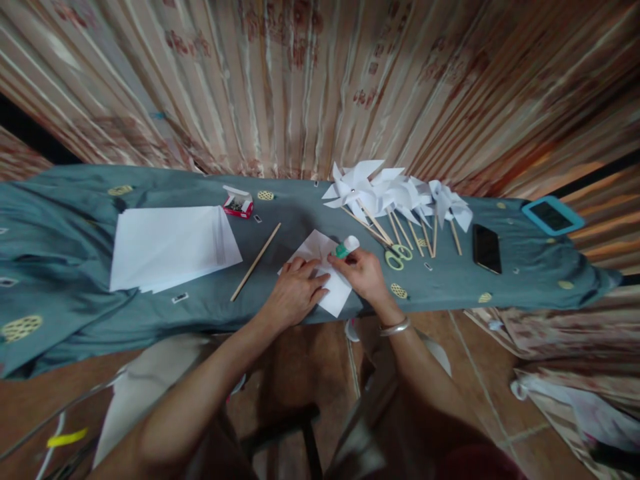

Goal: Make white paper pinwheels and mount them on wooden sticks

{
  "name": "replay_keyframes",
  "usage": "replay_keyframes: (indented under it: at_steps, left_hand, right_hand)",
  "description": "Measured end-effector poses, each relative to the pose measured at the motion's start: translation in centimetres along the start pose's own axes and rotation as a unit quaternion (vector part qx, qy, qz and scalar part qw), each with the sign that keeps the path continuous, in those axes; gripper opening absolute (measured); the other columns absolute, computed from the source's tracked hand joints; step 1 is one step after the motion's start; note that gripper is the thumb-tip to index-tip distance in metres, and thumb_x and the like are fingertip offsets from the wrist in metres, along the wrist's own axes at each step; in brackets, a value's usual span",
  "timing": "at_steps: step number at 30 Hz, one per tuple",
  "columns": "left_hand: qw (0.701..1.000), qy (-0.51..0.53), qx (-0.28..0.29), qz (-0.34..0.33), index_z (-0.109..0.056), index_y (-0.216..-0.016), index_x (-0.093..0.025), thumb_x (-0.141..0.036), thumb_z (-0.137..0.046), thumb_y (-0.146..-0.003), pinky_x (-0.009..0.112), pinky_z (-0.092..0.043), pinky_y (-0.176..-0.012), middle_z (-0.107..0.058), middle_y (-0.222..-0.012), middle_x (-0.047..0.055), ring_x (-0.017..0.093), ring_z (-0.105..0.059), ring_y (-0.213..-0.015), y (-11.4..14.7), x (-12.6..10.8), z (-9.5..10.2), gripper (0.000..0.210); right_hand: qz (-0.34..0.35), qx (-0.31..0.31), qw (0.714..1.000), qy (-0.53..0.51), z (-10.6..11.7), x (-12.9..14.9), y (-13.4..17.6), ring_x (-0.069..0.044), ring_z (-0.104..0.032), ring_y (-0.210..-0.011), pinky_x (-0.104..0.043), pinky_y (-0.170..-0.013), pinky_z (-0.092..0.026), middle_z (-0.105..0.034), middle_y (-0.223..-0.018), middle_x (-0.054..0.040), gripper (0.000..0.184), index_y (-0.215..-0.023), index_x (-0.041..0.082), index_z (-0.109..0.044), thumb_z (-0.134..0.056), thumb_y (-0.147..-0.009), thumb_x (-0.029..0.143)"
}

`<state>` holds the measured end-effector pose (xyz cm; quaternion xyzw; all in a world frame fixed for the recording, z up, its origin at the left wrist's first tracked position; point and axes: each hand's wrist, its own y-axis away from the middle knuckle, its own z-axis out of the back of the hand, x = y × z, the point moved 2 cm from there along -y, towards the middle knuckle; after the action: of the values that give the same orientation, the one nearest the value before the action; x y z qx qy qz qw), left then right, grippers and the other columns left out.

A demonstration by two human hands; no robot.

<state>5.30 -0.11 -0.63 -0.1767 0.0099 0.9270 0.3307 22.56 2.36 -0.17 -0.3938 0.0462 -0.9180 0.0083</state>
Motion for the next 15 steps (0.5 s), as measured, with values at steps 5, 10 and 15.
replay_keyframes:
  at_steps: [5,10,15]
  left_hand:
    - [1.0,-0.008,-0.005,-0.001,-0.068,-0.12,-0.025,-0.038,-0.05,-0.094,0.048,-0.042,-0.09,-0.054,-0.139,0.011,0.032,-0.047,-0.116,0.0,0.1,-0.2,0.034]
    - [1.0,-0.006,-0.008,-0.004,-0.067,-0.121,-0.025,-0.036,-0.052,-0.093,0.046,-0.042,-0.09,-0.057,-0.135,0.009,0.03,-0.048,-0.113,0.1,0.0,-0.1,0.033]
    - [1.0,0.001,-0.01,0.004,-0.068,-0.117,-0.024,-0.035,-0.054,-0.092,0.047,-0.042,-0.091,-0.057,-0.134,0.01,0.031,-0.048,-0.113,0.0,-0.1,-0.1,0.031]
  right_hand:
    - [0.011,-0.009,0.999,-0.04,0.1,-0.6,-0.1,-0.017,-0.059,-0.062,-0.028,-0.06,-0.043,-0.067,-0.066,-0.0033,0.039,-0.074,0.018,-0.066,-0.062,-0.08,0.056]
    - [0.044,0.032,0.998,0.041,-0.3,0.4,0.5,-0.019,-0.063,-0.069,-0.029,-0.066,-0.045,-0.07,-0.073,-0.0051,0.034,-0.079,0.019,-0.067,-0.061,-0.083,0.053]
    - [0.083,0.047,0.989,0.112,-0.7,0.7,0.8,-0.022,-0.065,-0.08,-0.031,-0.074,-0.046,-0.071,-0.085,-0.0087,0.028,-0.089,0.018,-0.066,-0.058,-0.087,0.045]
